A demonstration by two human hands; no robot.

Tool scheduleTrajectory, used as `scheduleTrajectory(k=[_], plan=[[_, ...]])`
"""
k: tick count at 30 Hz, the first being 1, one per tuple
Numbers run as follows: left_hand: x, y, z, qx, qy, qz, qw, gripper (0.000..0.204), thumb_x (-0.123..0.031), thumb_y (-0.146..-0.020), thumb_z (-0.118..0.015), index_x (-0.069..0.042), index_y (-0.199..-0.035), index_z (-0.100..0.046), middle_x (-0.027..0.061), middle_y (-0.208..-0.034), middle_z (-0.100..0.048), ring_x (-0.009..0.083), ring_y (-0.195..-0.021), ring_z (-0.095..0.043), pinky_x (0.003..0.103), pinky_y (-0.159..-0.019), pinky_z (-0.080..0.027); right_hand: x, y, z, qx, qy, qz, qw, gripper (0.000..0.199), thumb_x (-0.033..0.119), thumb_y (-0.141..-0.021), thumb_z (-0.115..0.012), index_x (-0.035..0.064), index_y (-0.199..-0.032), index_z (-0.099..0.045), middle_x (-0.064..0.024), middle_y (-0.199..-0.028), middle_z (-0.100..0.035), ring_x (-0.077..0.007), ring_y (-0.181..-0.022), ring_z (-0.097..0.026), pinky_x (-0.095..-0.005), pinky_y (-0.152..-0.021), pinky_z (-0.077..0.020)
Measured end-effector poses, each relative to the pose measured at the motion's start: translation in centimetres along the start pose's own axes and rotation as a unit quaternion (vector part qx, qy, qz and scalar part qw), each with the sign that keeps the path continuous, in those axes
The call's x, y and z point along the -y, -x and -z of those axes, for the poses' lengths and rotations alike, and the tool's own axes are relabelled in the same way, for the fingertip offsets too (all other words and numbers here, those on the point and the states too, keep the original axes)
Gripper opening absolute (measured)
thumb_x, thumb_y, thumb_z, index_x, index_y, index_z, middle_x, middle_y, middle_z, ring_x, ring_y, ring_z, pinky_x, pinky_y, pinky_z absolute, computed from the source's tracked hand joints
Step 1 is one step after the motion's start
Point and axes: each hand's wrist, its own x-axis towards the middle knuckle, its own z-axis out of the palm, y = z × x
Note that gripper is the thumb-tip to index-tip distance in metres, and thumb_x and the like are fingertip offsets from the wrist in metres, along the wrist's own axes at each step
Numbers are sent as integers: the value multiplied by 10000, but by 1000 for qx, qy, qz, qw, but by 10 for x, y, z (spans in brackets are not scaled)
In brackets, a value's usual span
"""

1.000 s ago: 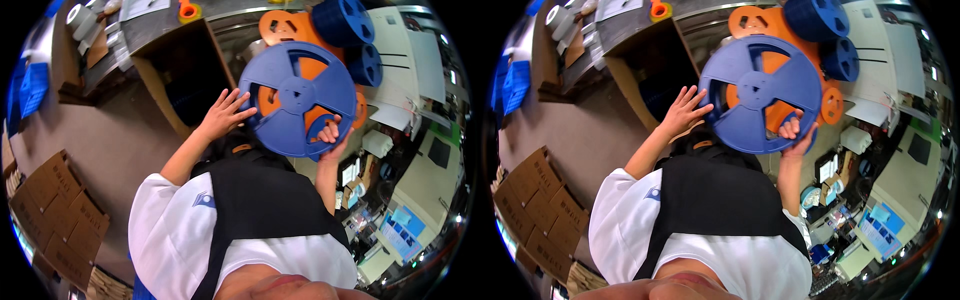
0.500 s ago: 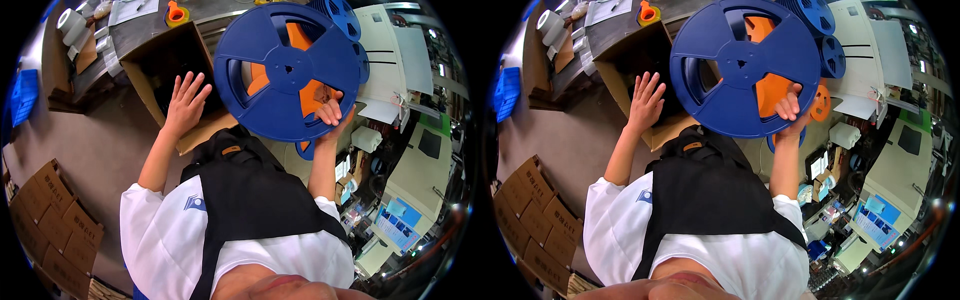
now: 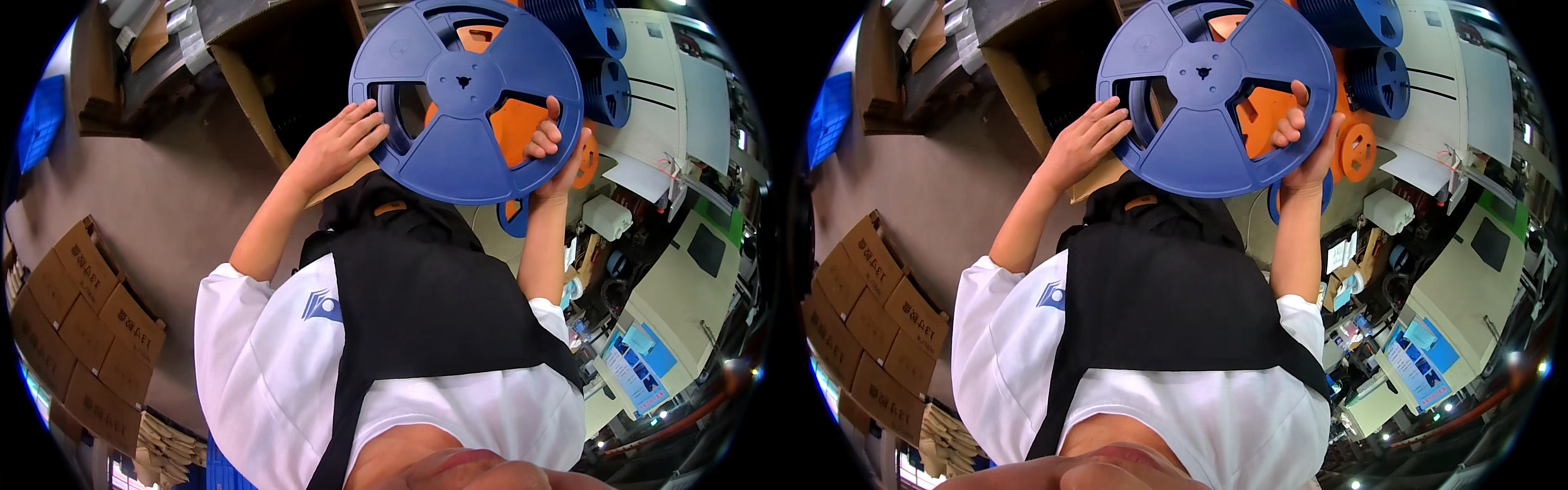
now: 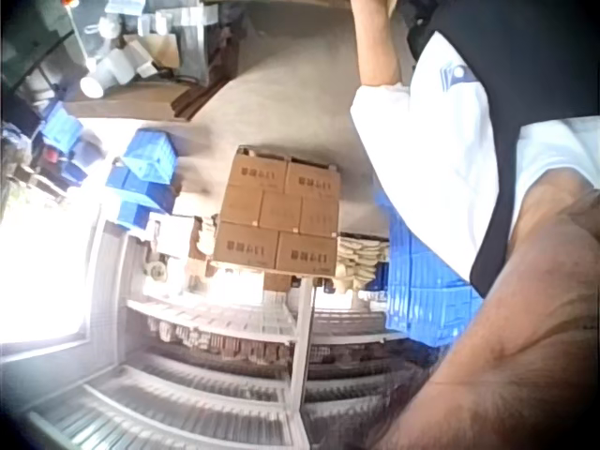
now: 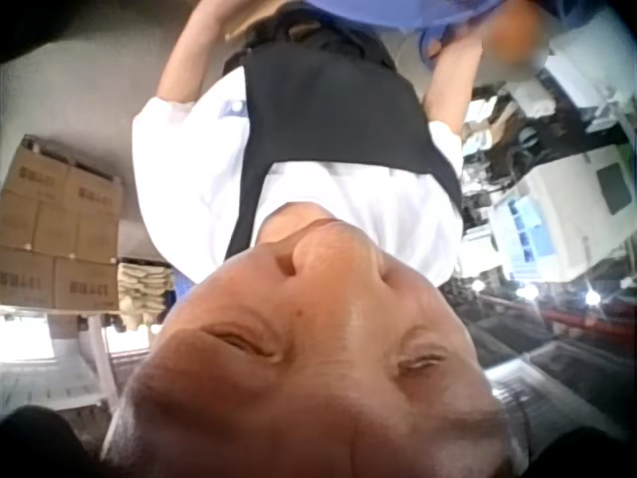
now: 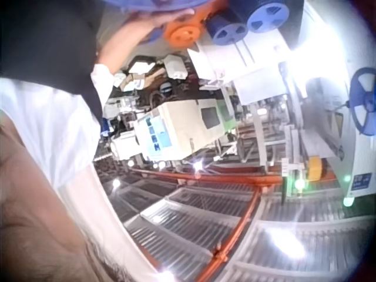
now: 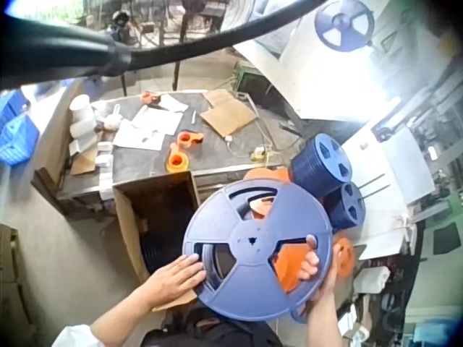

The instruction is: The person sorts plastic reels by hand, picking them up from a pile on a table and placing them into a cardboard box.

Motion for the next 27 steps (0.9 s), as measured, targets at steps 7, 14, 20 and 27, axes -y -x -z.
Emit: scheduleTrajectory(k=[7, 14, 20, 27], plan=[[-22, 32, -5, -11, 395, 296, 869, 363, 60, -819, -500, -40, -1165, -541, 113, -1079, -631, 247, -997, -626, 312, -855, -500, -2, 0, -7, -159, 281, -54, 945, 635, 575, -926, -345, 5, -1165, -491, -112, -916, -638, -156, -708, -629, -219, -581, -478], [-34, 70, -22, -144, 789, 411, 434, 315, -105, -862, -599, -38, -1155, -508, 99, -1023, -624, 284, -1014, -618, 401, -850, -535, -17, 23, 5, -297, 460, -86, 832, 424, 368, -962, -451, -25, -1099, -532, -74, -874, -615, -135, -693, -612, -218, -520, -427], [-32, 83, -27, -173, 808, 408, 389, 330, -115, -853, -608, -60, -1161, -504, 74, -1002, -616, 270, -1027, -613, 363, -811, -556, -17, 32, 7, -348, 452, -120, 813, 436, 354, -930, -523, -42, -1108, -555, -84, -890, -583, -121, -668, -578, -203, -492, -429], [-31, 92, -23, -205, 789, 427, 391, 330, -106, -857, -591, -52, -1169, -497, 82, -1025, -616, 271, -1033, -611, 381, -821, -551, -33, 34, 16, -348, 434, -154, 817, 439, 415, -932, -495, 14, -1094, -570, -89, -1087, -576, -147, -901, -569, -218, -511, -422]])
